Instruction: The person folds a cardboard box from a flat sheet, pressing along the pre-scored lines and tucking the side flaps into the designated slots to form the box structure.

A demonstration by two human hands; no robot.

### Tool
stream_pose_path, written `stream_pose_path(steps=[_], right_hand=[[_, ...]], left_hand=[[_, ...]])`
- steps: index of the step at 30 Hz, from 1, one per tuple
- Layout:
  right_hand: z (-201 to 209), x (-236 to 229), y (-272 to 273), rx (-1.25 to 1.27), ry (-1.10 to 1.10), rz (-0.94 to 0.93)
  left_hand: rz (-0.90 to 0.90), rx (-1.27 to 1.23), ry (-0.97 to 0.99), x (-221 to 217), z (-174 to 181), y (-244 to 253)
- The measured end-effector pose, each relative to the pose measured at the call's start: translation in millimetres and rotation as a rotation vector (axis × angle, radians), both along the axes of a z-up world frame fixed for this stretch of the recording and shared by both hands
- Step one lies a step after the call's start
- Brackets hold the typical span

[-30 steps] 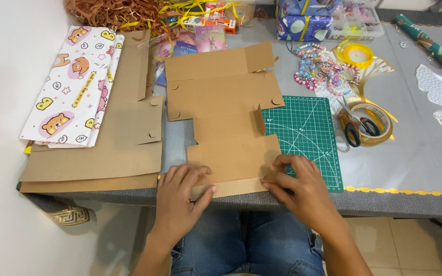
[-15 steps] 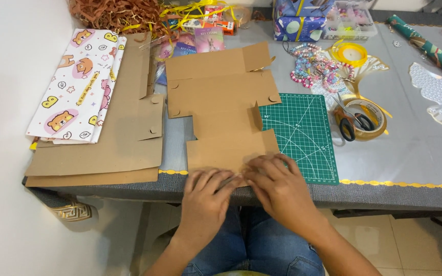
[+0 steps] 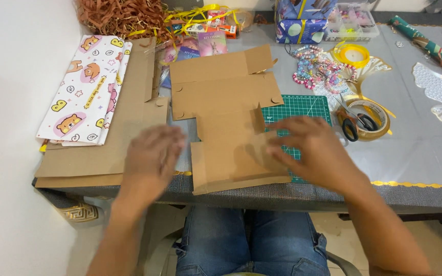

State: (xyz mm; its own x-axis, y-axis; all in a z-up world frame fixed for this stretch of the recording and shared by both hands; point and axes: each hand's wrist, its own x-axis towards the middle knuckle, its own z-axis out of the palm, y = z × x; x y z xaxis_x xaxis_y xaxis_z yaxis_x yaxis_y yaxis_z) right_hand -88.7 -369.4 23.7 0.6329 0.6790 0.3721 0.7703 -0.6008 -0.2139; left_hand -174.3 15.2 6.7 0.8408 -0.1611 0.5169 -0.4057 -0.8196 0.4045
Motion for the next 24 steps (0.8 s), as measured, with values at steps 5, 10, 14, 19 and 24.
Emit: stream_pose_path(steps=[5, 10, 14, 19, 24], right_hand=[[-3, 98, 19, 0.051, 0.126, -0.295], [-65, 161, 38, 0.019, 0.238, -0.533], [-85, 156, 44, -0.141, 0.054, -0.606], [-73, 158, 39, -0.004, 0.234, -0.635], [-86, 171, 32, 0.255, 0.380, -0.586]], left_hand=[[0.212, -0.041, 0.103, 146, -24, 38], [0.295, 0.133, 0.446, 244, -52, 25], [0.248, 0.270, 0.465, 265, -47, 7], [0.125, 0.189, 0.431, 258, -32, 9], [0.039, 0.004, 0.012, 284, -74, 37]])
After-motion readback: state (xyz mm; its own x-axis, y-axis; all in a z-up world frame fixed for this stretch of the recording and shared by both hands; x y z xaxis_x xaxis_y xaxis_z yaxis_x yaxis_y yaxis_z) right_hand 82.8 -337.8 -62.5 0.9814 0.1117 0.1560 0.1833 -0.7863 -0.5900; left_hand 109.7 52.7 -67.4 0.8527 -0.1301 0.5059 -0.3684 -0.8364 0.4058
